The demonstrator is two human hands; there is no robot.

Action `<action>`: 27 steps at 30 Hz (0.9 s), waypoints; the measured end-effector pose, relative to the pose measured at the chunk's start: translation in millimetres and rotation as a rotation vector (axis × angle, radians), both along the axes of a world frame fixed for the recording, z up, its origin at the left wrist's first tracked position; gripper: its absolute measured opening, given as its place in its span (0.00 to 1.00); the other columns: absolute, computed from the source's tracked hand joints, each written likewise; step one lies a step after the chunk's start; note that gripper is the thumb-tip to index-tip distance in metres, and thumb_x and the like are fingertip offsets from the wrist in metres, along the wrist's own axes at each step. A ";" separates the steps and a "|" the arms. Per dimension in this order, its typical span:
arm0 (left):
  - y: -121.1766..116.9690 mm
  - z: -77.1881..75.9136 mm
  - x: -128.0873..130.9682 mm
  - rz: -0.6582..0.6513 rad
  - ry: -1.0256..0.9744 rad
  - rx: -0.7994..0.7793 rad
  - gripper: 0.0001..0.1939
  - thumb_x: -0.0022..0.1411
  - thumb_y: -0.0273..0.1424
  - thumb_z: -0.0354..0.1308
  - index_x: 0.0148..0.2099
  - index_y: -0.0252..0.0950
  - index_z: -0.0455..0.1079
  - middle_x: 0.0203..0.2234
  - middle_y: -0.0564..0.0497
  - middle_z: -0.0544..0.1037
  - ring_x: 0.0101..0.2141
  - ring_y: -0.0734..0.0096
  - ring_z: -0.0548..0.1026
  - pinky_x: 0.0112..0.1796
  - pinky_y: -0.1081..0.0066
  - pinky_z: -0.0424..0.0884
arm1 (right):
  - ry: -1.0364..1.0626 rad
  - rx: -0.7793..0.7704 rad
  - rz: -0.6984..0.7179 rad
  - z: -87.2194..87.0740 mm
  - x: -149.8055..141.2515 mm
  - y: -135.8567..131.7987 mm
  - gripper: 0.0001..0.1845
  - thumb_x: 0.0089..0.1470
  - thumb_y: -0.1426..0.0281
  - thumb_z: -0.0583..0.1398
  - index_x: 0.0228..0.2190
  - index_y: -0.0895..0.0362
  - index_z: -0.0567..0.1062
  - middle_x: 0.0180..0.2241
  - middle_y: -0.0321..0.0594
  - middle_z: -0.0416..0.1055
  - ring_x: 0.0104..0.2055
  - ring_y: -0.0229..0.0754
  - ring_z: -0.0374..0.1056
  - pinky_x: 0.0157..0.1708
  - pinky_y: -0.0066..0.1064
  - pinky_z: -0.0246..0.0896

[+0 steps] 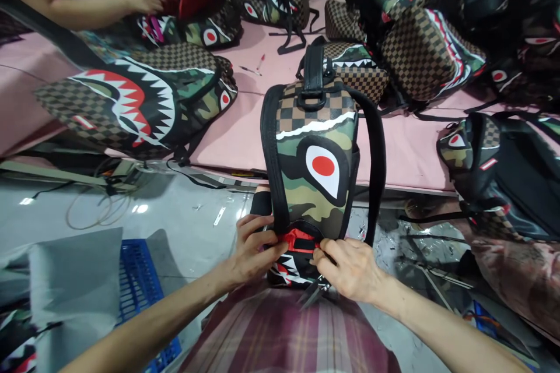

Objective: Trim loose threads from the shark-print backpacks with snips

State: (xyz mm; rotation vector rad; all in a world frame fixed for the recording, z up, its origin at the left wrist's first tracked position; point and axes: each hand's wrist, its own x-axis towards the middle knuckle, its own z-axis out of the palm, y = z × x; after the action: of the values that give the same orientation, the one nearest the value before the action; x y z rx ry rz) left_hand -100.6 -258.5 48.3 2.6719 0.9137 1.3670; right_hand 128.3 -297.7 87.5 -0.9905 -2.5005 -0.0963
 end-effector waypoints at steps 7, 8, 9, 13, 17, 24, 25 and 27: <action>-16.6 1.8 -6.9 0.052 -0.054 -0.159 0.14 0.57 0.20 0.52 0.43 0.40 0.70 0.26 0.52 0.71 0.38 0.70 0.70 0.40 0.69 0.64 | 0.078 -0.010 -0.033 2.6 -1.4 3.3 0.06 0.56 0.73 0.55 0.29 0.59 0.71 0.27 0.38 0.71 0.23 0.32 0.58 0.23 0.25 0.48; -20.0 7.4 -5.1 0.080 -0.081 -0.304 0.11 0.57 0.22 0.53 0.42 0.38 0.69 0.26 0.52 0.71 0.34 0.72 0.70 0.36 0.72 0.65 | 0.093 -0.020 -0.024 3.5 -1.7 4.0 0.07 0.57 0.74 0.55 0.29 0.59 0.71 0.27 0.38 0.70 0.23 0.32 0.59 0.23 0.25 0.48; -22.8 14.5 -2.9 0.122 -0.105 -0.486 0.07 0.59 0.25 0.52 0.40 0.37 0.68 0.26 0.52 0.71 0.29 0.75 0.70 0.31 0.75 0.65 | 0.109 -0.036 -0.010 4.4 -2.1 4.5 0.07 0.57 0.74 0.54 0.29 0.60 0.71 0.27 0.38 0.70 0.23 0.32 0.59 0.23 0.25 0.48; -25.4 45.3 3.5 0.293 -0.082 -1.148 0.13 0.61 0.39 0.48 0.32 0.35 0.63 0.20 0.54 0.71 0.19 0.77 0.66 0.21 0.77 0.59 | 0.162 -0.106 0.047 7.3 -7.5 4.9 0.09 0.57 0.75 0.52 0.28 0.60 0.70 0.24 0.37 0.68 0.23 0.33 0.58 0.23 0.27 0.47; -16.8 53.3 0.7 0.310 -0.009 -1.317 0.19 0.57 0.47 0.49 0.30 0.35 0.64 0.21 0.51 0.73 0.23 0.70 0.69 0.23 0.74 0.59 | 0.140 -0.043 0.105 8.5 -23.9 9.8 0.09 0.56 0.77 0.52 0.27 0.60 0.70 0.22 0.36 0.66 0.22 0.34 0.55 0.22 0.28 0.45; -3.8 37.9 14.3 0.411 -0.554 -1.698 0.12 0.51 0.38 0.54 0.26 0.36 0.57 0.15 0.58 0.63 0.17 0.77 0.65 0.19 0.77 0.62 | 0.024 0.132 0.242 3.9 -57.6 27.5 0.17 0.56 0.79 0.49 0.18 0.58 0.66 0.18 0.35 0.60 0.20 0.36 0.51 0.21 0.30 0.41; -4.7 35.5 16.8 0.415 -0.642 -1.715 0.11 0.51 0.36 0.54 0.26 0.36 0.57 0.15 0.59 0.62 0.17 0.78 0.63 0.19 0.78 0.61 | 0.018 0.146 0.249 3.8 -59.4 29.0 0.17 0.56 0.79 0.48 0.18 0.58 0.66 0.18 0.36 0.60 0.20 0.36 0.51 0.21 0.31 0.41; -7.8 29.2 19.3 0.424 -0.728 -1.646 0.08 0.48 0.30 0.53 0.26 0.36 0.56 0.16 0.59 0.61 0.17 0.80 0.62 0.19 0.80 0.61 | 0.006 0.169 0.254 4.5 -60.3 31.0 0.16 0.55 0.79 0.49 0.19 0.58 0.67 0.18 0.35 0.61 0.20 0.36 0.52 0.21 0.30 0.41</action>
State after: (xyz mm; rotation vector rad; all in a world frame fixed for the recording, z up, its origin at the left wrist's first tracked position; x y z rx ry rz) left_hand -81.2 -266.3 77.5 0.7388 1.4734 0.7441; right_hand 68.0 -266.7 92.0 -0.6003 -2.5405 -0.2214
